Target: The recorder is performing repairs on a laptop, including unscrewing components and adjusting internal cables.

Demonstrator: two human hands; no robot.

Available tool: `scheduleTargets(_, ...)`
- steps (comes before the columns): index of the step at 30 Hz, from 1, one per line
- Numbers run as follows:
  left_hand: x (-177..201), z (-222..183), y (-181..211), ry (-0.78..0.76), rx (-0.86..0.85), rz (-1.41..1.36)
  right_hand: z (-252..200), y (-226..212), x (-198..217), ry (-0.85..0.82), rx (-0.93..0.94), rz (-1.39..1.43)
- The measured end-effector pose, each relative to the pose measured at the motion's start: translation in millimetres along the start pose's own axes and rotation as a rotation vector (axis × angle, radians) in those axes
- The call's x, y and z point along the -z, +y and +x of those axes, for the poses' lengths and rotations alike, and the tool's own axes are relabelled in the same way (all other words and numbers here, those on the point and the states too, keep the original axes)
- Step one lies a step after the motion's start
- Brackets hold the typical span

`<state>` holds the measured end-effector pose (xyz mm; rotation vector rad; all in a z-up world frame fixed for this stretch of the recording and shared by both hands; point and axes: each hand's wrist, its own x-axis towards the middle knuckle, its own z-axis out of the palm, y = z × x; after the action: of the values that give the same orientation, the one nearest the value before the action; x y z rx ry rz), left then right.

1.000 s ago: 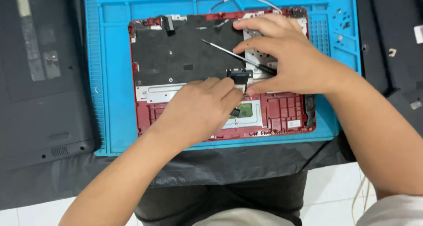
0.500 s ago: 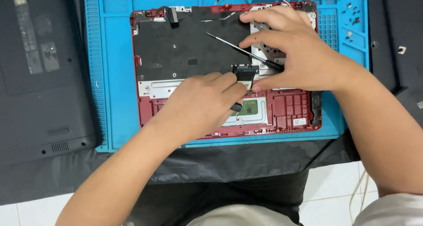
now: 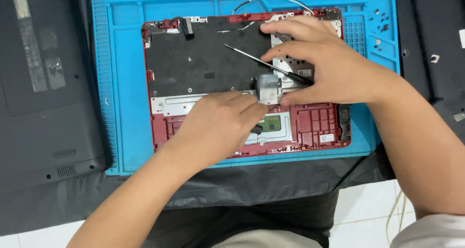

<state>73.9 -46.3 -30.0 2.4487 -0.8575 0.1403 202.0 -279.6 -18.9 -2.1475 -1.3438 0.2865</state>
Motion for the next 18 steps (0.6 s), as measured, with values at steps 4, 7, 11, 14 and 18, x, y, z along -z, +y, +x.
scheduleTargets(4, 3.2, 1.2, 2.2, 0.006, -0.003, -0.073, -3.5, 2.9, 2.8, -0.031, -0.032, 0.128)
scheduleTargets(7, 12.2, 9.2, 6.9, -0.019, 0.025, -0.086, -4.0, 1.9, 2.7, -0.005, 0.003, 0.085)
scheduleTargets(11, 9.4, 9.2, 7.0, 0.012, 0.019, 0.010, -2.3, -0.5, 3.3, -0.022, -0.016, 0.085)
scheduleTargets(14, 9.9, 11.3, 10.3, 0.075, -0.020, 0.147, -1.1, -1.9, 3.8, -0.017, -0.001, 0.074)
scheduleTargets(18, 8.2, 20.8, 15.9, -0.010, -0.032, 0.254, -1.1, -1.1, 2.0, -0.012, -0.025, 0.080)
